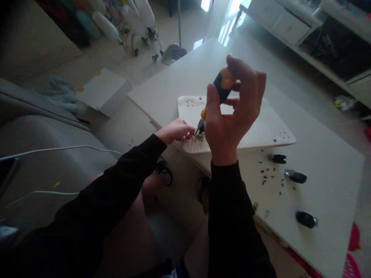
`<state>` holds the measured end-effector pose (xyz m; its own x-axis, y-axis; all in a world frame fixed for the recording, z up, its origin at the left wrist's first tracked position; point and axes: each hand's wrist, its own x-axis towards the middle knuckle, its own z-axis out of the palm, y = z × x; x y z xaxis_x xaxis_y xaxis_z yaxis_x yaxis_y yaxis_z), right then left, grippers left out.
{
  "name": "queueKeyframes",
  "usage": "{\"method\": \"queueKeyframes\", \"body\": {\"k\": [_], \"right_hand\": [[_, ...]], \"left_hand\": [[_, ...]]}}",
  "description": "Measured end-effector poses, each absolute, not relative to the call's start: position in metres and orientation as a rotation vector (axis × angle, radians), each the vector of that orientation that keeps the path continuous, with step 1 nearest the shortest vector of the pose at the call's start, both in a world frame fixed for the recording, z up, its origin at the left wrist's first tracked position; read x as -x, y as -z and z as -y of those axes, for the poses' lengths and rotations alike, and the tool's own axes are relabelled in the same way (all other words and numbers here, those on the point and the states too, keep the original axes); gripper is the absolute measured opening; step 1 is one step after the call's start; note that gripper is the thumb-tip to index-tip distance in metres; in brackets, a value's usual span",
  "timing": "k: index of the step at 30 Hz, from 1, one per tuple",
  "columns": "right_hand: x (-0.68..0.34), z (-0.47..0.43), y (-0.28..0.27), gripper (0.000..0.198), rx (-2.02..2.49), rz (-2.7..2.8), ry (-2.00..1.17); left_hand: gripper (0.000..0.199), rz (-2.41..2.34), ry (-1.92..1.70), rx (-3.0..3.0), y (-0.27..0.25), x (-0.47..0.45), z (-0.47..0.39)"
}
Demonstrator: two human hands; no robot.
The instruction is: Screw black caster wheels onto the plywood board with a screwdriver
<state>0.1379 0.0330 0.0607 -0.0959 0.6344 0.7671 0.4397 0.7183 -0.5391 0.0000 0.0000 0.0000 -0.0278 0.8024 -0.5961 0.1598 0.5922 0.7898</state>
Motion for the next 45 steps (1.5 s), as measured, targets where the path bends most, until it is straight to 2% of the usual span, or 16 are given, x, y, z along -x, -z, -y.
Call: {"method": "queueKeyframes", "body": {"k": [6,13,19,34,45], "right_hand": [[-0.138,-0.025,-0.069,0.041,0.839,1.678,-0.388],[-0.142,-0.029,-0.069,0.04,0.816,1.665,-0.359],[-0.142,-0.034,-0.069,0.038,0.7,1.635,-0.212],[-0.144,-0.013,-0.092,0.037,0.742,1.589,-0.214],[-0.284,0.036,-0.11,0.038,0.909,1.436,0.109]], "left_hand": [[0.012,-1.541,-0.615,-0.839,0.003,0.0,-0.001],[0.01,-1.541,-0.602,-0.838,0.001,0.001,0.0],[0.009,-1.539,-0.614,-0.837,-0.001,0.0,0.001],[0.01,-1.54,-0.614,-0.852,0.002,0.0,0.0],[0.017,-1.582,-0.627,-0.863,0.006,0.0,-0.001]]}}
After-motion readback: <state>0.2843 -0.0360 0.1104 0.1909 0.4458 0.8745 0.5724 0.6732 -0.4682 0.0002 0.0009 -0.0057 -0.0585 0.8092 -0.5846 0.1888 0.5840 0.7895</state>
